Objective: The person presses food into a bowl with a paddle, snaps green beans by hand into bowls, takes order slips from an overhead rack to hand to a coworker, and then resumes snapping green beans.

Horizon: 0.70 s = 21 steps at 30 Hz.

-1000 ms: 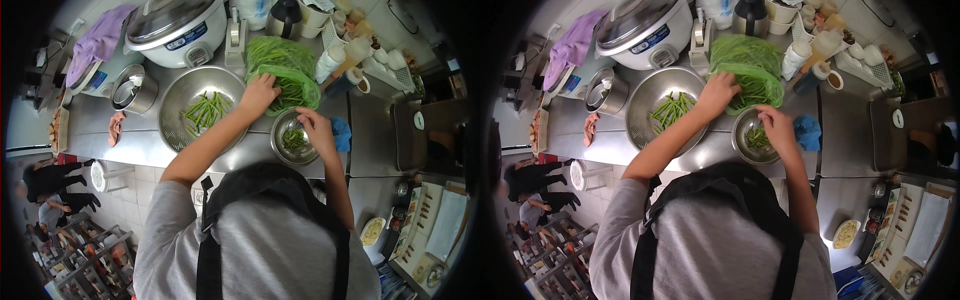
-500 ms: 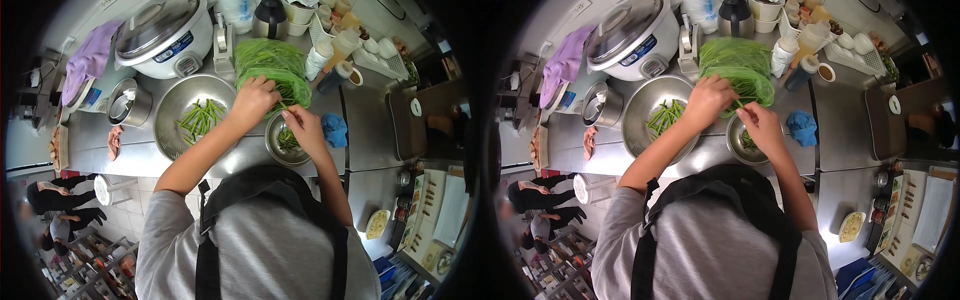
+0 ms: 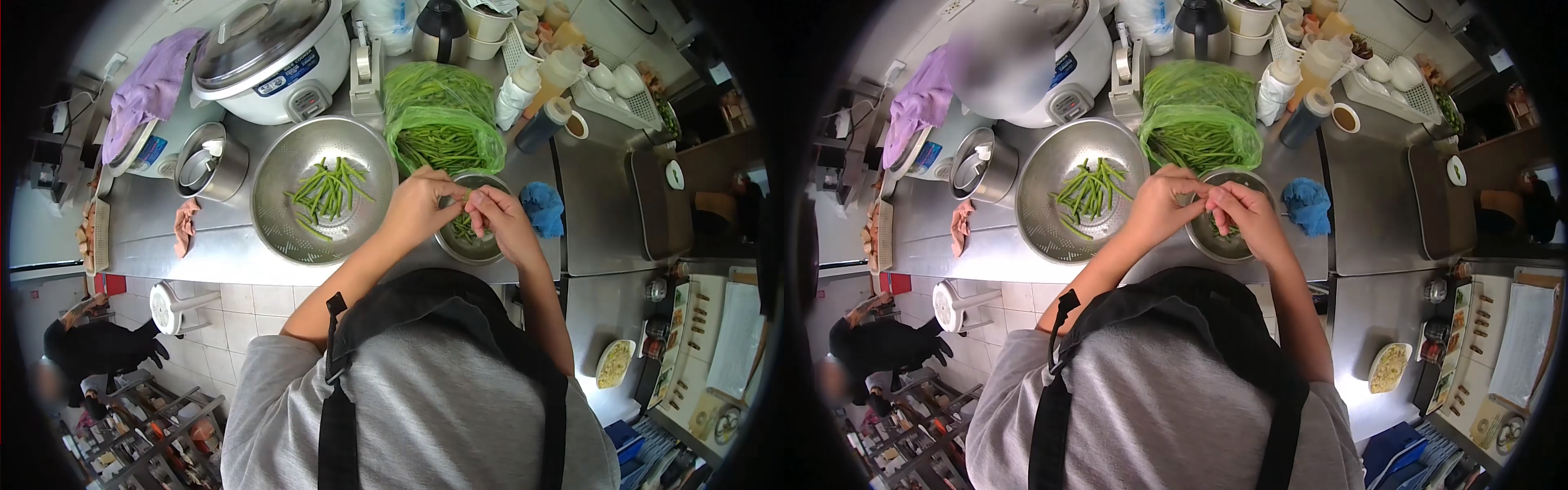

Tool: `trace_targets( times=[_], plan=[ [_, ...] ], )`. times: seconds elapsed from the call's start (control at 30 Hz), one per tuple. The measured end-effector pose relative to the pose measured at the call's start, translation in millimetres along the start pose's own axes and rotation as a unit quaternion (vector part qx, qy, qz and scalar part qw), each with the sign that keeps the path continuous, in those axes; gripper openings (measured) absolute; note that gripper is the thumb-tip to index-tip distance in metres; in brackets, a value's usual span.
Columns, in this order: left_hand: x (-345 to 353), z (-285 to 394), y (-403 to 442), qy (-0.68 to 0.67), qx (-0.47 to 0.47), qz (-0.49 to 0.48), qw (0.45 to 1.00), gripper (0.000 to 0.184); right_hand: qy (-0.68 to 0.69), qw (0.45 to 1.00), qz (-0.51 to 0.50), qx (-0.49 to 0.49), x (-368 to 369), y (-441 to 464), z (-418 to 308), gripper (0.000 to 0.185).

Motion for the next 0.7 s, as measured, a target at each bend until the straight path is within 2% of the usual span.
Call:
trace_targets(
  times=[0.1,0.2,0.3,0.4,0.47,0.57,0.63,0.7],
  plan=[
    [6.7,-11.1,-8.7,-0.087,-0.084,0.023,0.992,0.006,0.159,0.987,-0.038,-0.004,-7.0,-0.6,6.5,0.023],
    [17.2,-32.8,-18.8,-0.237,-0.176,0.064,0.953,0.006,0.225,0.971,-0.06,-0.049,-20.3,2.7,12.8,0.025],
    [20.8,-46.0,-19.2,-0.356,-0.208,0.091,0.907,0.006,0.071,0.996,0.027,0.044,-12.6,2.0,29.2,0.028],
    [24.2,-54.0,-18.9,-0.398,-0.233,0.095,0.882,0.009,-0.008,0.996,-0.032,0.081,11.8,-0.4,41.1,0.032],
    [22.9,-53.5,-18.0,-0.387,-0.231,0.103,0.887,0.01,-0.01,0.996,-0.032,0.077,13.1,-0.6,43.4,0.033],
    [24.3,-53.4,-24.1,-0.422,-0.234,0.133,0.866,0.012,0.025,0.997,-0.014,0.076,4.4,0.1,45.2,0.031],
    [25.4,-50.9,-30.3,-0.44,-0.297,0.097,0.842,0.013,0.068,0.996,-0.001,0.053,-3.5,0.5,42.0,0.03],
    [26.6,-49.2,-32.6,-0.444,-0.326,0.072,0.832,0.015,-0.002,0.999,-0.001,0.054,-5.4,-2.3,36.0,0.028]
  ],
)
Point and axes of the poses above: each hand's wrist, its own y-axis towards the middle knuckle, its own x-axis out of the palm, z = x × y, the point moved 7 cm from there along y, towards the middle knuckle, and after that the axes turned 12 degrees about x, right-handed, at the moved point
